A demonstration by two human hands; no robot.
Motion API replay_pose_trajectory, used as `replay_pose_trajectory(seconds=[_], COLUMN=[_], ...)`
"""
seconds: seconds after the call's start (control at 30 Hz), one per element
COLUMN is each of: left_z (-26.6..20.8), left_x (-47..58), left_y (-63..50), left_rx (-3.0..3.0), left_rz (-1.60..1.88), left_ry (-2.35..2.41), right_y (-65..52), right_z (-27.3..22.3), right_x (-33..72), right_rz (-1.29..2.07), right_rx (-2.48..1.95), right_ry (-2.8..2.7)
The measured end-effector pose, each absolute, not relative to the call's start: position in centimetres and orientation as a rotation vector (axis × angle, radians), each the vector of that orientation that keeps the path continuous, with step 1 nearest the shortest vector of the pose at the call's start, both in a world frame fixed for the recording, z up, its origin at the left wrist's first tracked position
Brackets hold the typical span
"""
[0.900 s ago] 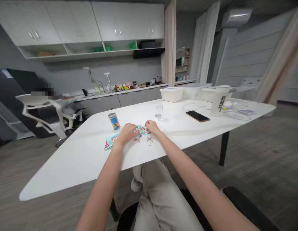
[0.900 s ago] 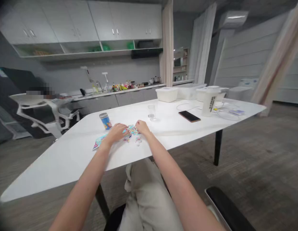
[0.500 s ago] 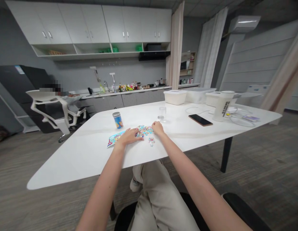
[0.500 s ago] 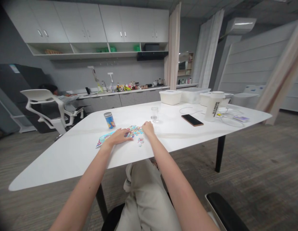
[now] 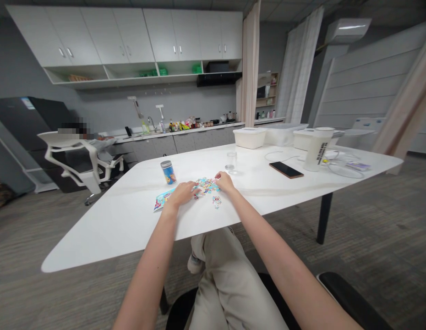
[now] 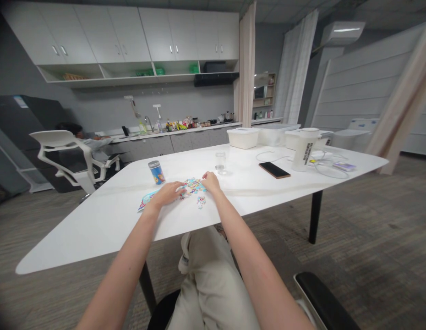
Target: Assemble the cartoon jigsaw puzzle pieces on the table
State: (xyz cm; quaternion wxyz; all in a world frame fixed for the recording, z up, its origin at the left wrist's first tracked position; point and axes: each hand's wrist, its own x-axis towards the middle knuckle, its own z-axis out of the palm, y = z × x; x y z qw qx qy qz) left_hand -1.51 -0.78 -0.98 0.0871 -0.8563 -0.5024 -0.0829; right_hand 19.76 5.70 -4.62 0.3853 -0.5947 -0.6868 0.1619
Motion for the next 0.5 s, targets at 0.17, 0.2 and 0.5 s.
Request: replay_pose_trajectory(seconds=[0.17, 0.2, 0.5], left_z=[-0.4, -0.4, -0.5], left_x=[-4.5, -4.8, -3.8], left_y=[-0.5, -0.5, -0.6], left_rx=[-2.63, -2.637, -2.697], left_rz=[-0.274, -0.288, -0.297], left_ry=[-1.594, -1.608, -1.553], right_y=[5.2, 5.1, 4.3], right_z=[-4.5, -4.5, -4.3], right_x=[19.3, 19.2, 19.2], right_rz=[0.478, 0.491, 0.414], right_rx=[-1.498, -1.484, -1.425], right_ry=[-1.896, -1.936, -2.073])
